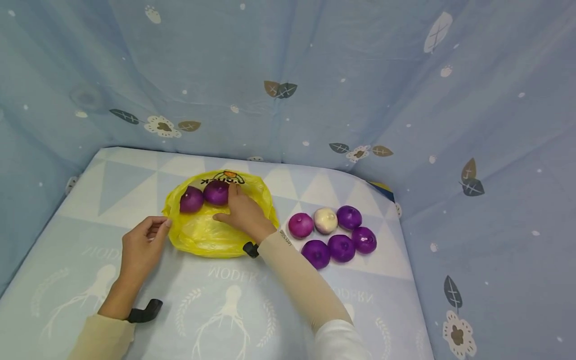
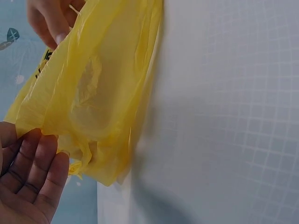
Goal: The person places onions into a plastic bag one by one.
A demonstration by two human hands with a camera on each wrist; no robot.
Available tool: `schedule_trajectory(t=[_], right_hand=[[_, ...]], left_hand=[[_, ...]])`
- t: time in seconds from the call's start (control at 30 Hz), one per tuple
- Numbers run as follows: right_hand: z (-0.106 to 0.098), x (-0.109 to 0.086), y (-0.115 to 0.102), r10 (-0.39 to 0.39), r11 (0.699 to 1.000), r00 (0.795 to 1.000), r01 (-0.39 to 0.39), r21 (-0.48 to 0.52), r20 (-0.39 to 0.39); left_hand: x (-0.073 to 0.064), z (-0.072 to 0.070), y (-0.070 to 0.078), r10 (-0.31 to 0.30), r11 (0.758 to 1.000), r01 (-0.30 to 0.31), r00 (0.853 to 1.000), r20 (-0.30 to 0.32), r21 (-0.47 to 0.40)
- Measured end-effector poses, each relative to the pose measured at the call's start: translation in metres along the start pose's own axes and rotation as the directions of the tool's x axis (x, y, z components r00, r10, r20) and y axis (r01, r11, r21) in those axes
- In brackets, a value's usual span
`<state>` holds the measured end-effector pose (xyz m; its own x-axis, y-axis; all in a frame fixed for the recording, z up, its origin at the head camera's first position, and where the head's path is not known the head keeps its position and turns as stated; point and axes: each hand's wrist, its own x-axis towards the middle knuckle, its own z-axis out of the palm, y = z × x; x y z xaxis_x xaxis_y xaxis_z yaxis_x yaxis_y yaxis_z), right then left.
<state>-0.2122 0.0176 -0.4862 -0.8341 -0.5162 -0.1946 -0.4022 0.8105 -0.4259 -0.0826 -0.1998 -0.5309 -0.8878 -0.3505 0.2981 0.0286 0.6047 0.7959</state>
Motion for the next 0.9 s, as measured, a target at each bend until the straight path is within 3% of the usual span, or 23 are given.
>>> schedule_trajectory(t=[0.43,0.67,0.9], right_hand=[[-0.026,-0.057,0.012,-0.154,0.988,0.987,0.153,-0.029,-0.054],[-0.034,-0.091,0.022,-0.133,0.991,0.989,0.132,-0.027,-0.068],[-0.043,-0.125,0.041,-0.075,0.997,0.986,0.076,-0.004,-0.148]], left_hand=[[-0.001,0.000,0.000,-0.011,1.000,0.011,1.000,0.001,0.018],[-0.001,0.000,0.001,-0.006,1.000,0.006,1.000,-0.005,0.012],[-0.001,0.000,0.002,-0.008,1.000,0.009,1.000,-0.006,0.028]])
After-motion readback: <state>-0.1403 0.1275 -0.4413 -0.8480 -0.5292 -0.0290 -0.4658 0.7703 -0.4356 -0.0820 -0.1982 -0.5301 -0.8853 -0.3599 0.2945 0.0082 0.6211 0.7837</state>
